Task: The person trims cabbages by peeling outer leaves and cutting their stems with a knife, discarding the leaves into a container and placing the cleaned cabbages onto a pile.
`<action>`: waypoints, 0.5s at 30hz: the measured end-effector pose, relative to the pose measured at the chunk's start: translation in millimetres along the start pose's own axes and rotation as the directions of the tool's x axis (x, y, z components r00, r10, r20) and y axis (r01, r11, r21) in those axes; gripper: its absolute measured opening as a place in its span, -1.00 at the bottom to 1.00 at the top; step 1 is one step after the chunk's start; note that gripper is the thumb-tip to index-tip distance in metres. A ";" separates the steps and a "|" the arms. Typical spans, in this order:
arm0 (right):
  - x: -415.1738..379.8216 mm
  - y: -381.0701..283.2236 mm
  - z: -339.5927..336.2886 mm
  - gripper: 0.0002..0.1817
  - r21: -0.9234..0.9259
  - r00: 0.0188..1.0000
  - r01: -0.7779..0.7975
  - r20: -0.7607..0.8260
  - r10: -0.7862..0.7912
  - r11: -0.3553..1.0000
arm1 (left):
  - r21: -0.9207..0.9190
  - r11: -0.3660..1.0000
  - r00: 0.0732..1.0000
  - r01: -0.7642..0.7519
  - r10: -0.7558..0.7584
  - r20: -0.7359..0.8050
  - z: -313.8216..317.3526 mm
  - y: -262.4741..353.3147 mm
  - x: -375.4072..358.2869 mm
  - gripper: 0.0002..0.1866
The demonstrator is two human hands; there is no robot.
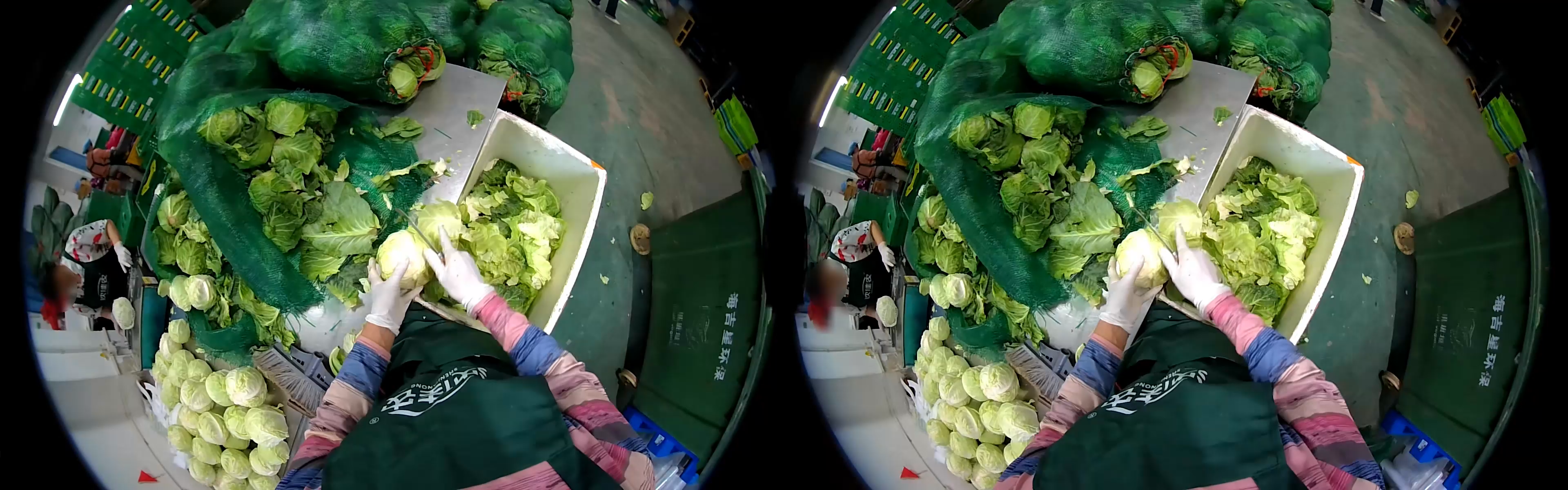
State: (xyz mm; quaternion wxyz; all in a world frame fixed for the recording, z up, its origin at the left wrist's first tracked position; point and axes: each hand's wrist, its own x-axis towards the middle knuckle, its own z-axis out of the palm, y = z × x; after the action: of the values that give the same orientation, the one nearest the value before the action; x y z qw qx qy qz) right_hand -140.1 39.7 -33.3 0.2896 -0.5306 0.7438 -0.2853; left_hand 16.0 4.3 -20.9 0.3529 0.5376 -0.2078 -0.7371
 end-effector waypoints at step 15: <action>2.2 18.4 15.3 -0.48 -0.119 0.991 -0.055 -0.131 0.039 0.991 | 0.041 0.998 0.997 -0.051 0.054 -0.060 20.4 -16.7 5.7 -0.10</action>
State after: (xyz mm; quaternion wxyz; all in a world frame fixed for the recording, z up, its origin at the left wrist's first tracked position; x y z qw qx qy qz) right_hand -141.0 40.8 -57.3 0.2148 -0.5104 0.7892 -0.2655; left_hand -9.1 9.7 -29.2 0.3676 0.5611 -0.2257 -0.7065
